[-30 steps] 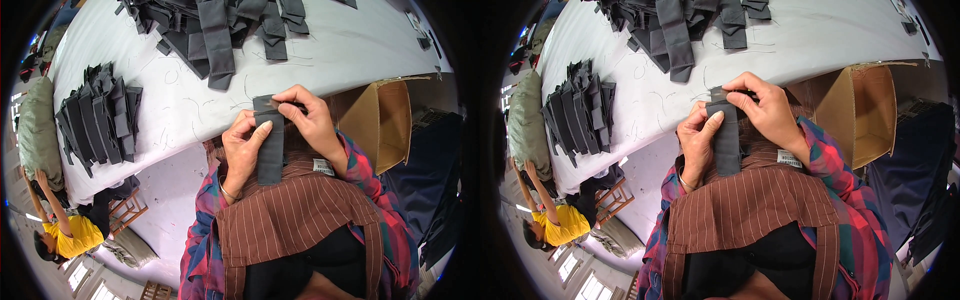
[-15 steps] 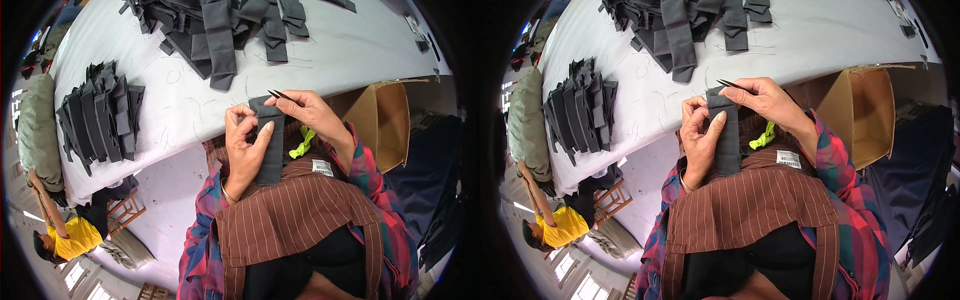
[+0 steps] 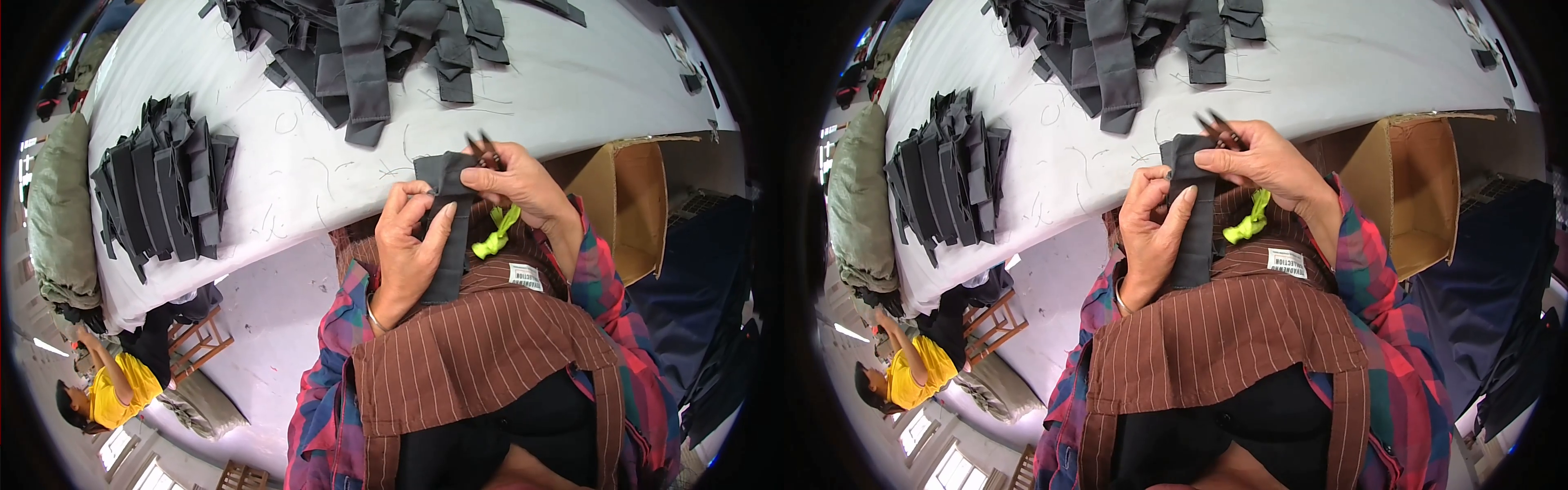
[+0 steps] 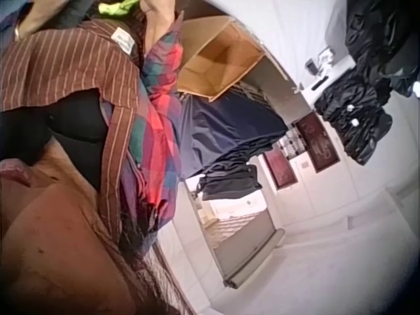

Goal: Trimming excess threads from small black fabric pieces using snips.

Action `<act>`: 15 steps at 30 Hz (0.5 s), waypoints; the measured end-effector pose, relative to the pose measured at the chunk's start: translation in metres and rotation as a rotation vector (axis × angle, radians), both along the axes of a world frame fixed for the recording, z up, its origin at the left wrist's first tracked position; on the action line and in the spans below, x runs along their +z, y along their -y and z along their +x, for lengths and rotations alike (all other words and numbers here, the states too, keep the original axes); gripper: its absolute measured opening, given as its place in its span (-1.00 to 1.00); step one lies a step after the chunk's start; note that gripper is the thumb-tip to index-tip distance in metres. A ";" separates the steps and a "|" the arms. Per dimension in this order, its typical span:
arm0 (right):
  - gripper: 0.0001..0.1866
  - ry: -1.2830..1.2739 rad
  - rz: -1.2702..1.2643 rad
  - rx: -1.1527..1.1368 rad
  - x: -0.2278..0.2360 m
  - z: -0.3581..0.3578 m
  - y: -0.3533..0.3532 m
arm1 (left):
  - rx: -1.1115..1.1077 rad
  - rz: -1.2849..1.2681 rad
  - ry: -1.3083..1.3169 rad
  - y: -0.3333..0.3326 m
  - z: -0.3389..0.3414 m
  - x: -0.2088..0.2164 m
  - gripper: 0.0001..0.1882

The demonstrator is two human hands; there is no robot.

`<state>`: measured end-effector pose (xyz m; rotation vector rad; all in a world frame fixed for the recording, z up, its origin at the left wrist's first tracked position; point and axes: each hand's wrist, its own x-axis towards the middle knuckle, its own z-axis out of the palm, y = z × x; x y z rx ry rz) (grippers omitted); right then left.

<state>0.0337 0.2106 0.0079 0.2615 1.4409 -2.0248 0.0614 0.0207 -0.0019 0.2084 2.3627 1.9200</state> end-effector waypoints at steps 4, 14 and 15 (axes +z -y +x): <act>-0.90 -0.269 0.121 -0.092 0.006 0.009 0.006 | 0.026 0.100 0.070 0.004 0.000 -0.013 -0.87; -0.80 -0.736 0.514 0.000 0.000 0.031 0.009 | 0.069 0.498 0.490 -0.002 0.001 -0.001 -0.92; -0.80 -0.725 0.522 0.013 0.001 0.030 0.009 | 0.068 0.471 0.487 -0.005 0.002 -0.001 -0.92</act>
